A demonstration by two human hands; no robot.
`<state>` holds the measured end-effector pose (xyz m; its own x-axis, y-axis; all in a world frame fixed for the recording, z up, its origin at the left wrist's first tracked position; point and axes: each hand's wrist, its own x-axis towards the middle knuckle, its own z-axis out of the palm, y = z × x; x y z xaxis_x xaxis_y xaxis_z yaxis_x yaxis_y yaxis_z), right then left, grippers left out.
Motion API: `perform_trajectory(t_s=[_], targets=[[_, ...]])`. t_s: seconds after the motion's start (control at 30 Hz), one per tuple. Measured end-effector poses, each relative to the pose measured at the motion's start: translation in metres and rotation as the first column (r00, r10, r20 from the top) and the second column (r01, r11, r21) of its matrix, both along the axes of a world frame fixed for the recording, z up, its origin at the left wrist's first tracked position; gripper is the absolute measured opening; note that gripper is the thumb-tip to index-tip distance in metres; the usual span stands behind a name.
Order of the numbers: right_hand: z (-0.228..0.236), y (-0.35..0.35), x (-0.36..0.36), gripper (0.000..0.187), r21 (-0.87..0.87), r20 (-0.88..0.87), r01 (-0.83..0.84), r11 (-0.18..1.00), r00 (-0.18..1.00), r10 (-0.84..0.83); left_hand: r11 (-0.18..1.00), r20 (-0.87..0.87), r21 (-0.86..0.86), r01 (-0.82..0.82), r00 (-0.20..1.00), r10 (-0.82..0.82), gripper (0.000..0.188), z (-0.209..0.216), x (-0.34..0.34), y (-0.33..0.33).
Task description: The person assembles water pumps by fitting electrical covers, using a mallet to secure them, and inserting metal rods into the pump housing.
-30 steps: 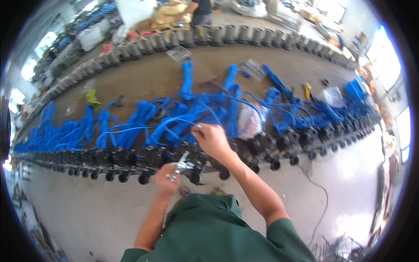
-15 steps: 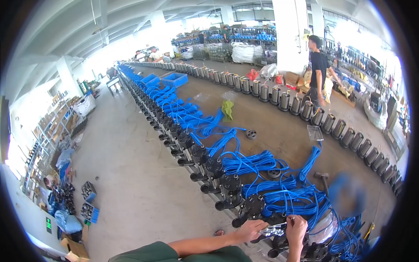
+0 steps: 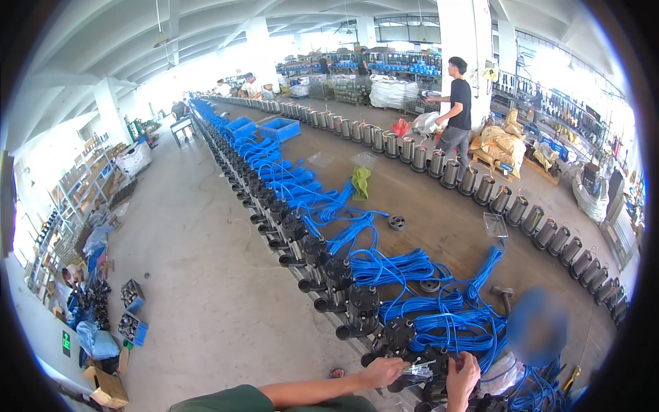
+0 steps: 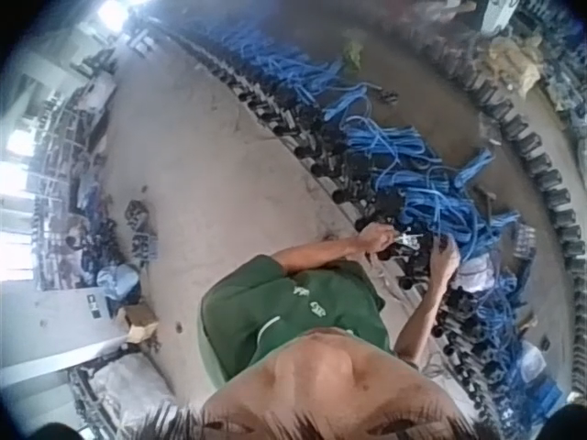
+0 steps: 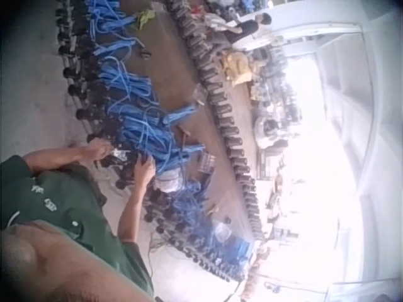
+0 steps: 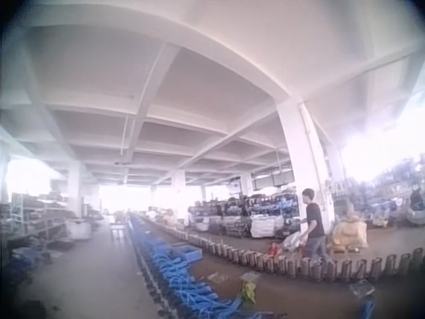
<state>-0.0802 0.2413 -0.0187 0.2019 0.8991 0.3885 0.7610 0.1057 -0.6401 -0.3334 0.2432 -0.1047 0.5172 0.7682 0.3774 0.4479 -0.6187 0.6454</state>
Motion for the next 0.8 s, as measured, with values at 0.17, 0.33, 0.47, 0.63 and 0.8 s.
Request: perform_trajectory(t_s=[0.17, 0.33, 0.47, 0.63, 0.8], targets=[[0.053, -0.055, -0.025, 0.028, -0.1, -0.098, 0.173, 0.98, 0.978, -0.182, 0.863, -0.101, -0.505, 0.031, 0.99, -0.095, 0.03, 0.045, -0.021, -0.032], [0.034, -0.084, -0.065, 0.025, -0.092, -0.721, -0.185, 0.979, 0.69, 0.063, 0.431, 0.377, -0.862, 0.268, 0.906, 0.191, 0.035, 0.075, -0.021, -0.056], [0.016, -0.079, -0.077, 0.021, -0.178, -0.751, -0.347, 0.921, 0.653, 0.101, 0.391, 0.504, -0.828, 0.403, 0.84, 0.201, 0.038, 0.106, -0.024, -0.052], [0.043, -0.074, -0.091, 0.012, -0.244, -0.824, -0.44, 0.865, 0.565, 0.055, 0.465, 0.576, -0.765, 0.446, 0.797, 0.182, 0.036, 0.111, -0.027, -0.06], [0.046, -0.08, -0.096, 0.011, -0.264, -0.724, -0.436, 0.86, 0.679, 0.123, 0.376, 0.538, -0.825, 0.421, 0.789, 0.296, 0.035, 0.105, -0.03, -0.07]])
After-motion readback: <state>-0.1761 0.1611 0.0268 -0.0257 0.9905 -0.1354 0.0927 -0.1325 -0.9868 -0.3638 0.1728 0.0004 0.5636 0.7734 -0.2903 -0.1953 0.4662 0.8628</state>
